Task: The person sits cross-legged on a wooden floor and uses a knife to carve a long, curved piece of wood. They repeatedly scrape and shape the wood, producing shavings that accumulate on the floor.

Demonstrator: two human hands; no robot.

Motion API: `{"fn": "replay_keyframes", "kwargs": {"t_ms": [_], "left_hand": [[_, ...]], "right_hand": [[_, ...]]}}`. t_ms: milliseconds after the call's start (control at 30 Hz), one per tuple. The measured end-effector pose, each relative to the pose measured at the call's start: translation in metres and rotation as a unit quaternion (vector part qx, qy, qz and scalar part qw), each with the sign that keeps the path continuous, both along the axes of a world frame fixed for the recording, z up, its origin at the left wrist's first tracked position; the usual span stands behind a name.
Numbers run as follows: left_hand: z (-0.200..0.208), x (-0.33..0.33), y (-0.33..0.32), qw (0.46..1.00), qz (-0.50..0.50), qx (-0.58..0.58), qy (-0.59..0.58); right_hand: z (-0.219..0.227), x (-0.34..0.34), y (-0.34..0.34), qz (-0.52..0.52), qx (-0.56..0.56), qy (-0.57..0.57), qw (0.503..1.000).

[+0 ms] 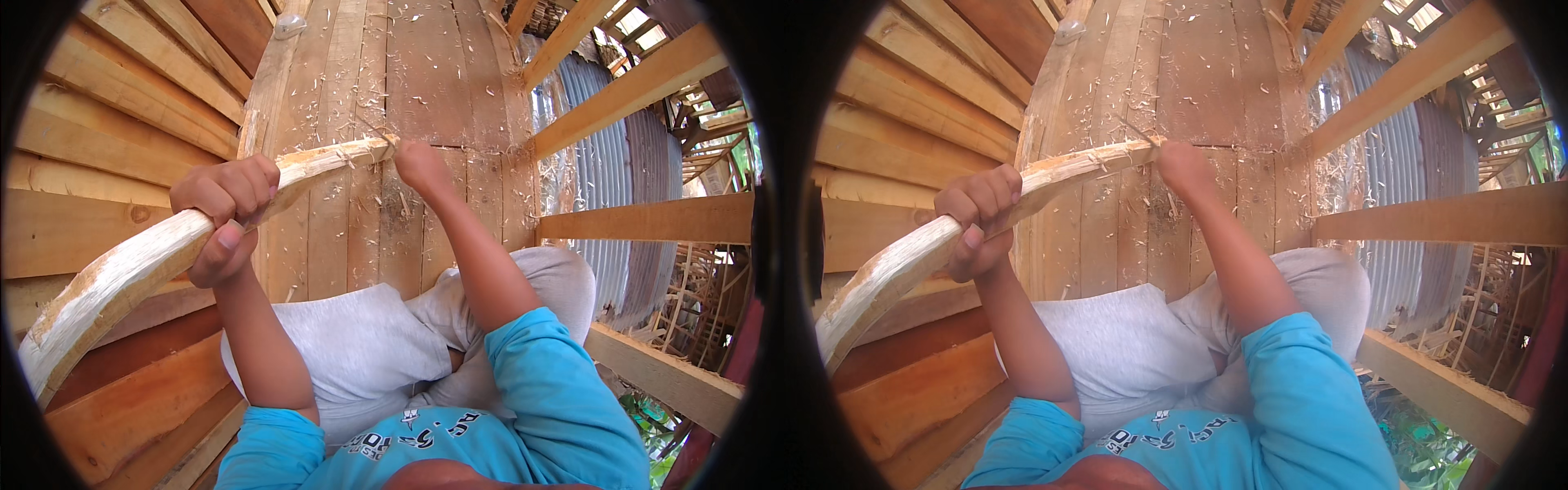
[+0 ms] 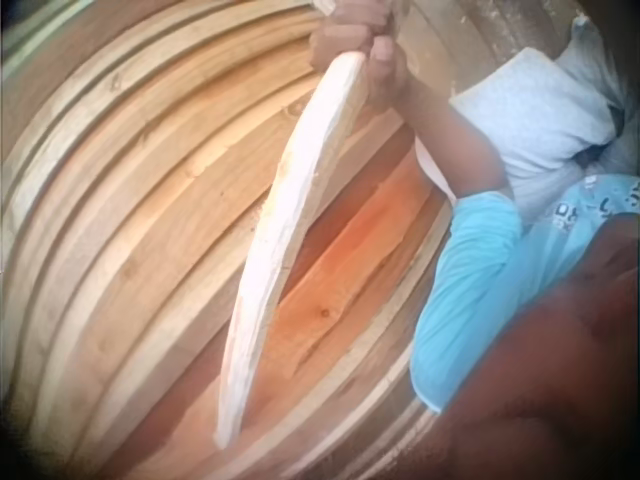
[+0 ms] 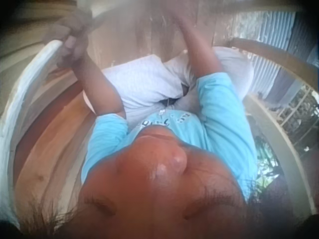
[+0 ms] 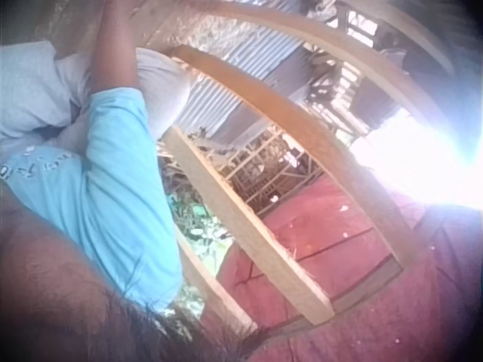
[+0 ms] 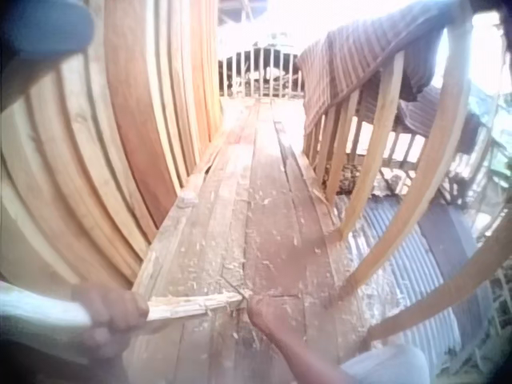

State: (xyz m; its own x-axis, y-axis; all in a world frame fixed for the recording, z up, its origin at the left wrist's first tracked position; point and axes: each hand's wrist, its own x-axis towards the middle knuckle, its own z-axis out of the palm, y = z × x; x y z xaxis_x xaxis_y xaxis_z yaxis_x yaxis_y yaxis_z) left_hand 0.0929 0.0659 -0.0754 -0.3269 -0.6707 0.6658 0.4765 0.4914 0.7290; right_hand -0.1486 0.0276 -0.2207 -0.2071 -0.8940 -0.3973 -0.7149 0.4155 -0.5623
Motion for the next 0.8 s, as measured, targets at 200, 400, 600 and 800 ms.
{"fn": "replay_keyframes", "kwargs": {"t_ms": [200, 400, 600, 800], "left_hand": [[-0.003, 0.001, -0.005, 1.000, -0.010, -0.015, 0.020], [-0.005, 0.001, -0.003, 0.999, -0.010, -0.005, 0.030], [-0.005, -0.001, -0.005, 0.998, 0.029, 0.005, 0.047], [-0.007, 0.001, -0.001, 1.000, 0.013, 0.003, 0.028]], "right_hand": [[0.007, 0.010, 0.001, 0.032, -0.026, -0.028, 0.999], [0.014, 0.013, 0.002, -0.029, -0.015, -0.029, 0.999], [0.041, 0.031, 0.009, 0.012, -0.053, -0.083, 0.995], [0.055, 0.029, 0.014, 0.000, -0.020, -0.092, 0.996]]}}
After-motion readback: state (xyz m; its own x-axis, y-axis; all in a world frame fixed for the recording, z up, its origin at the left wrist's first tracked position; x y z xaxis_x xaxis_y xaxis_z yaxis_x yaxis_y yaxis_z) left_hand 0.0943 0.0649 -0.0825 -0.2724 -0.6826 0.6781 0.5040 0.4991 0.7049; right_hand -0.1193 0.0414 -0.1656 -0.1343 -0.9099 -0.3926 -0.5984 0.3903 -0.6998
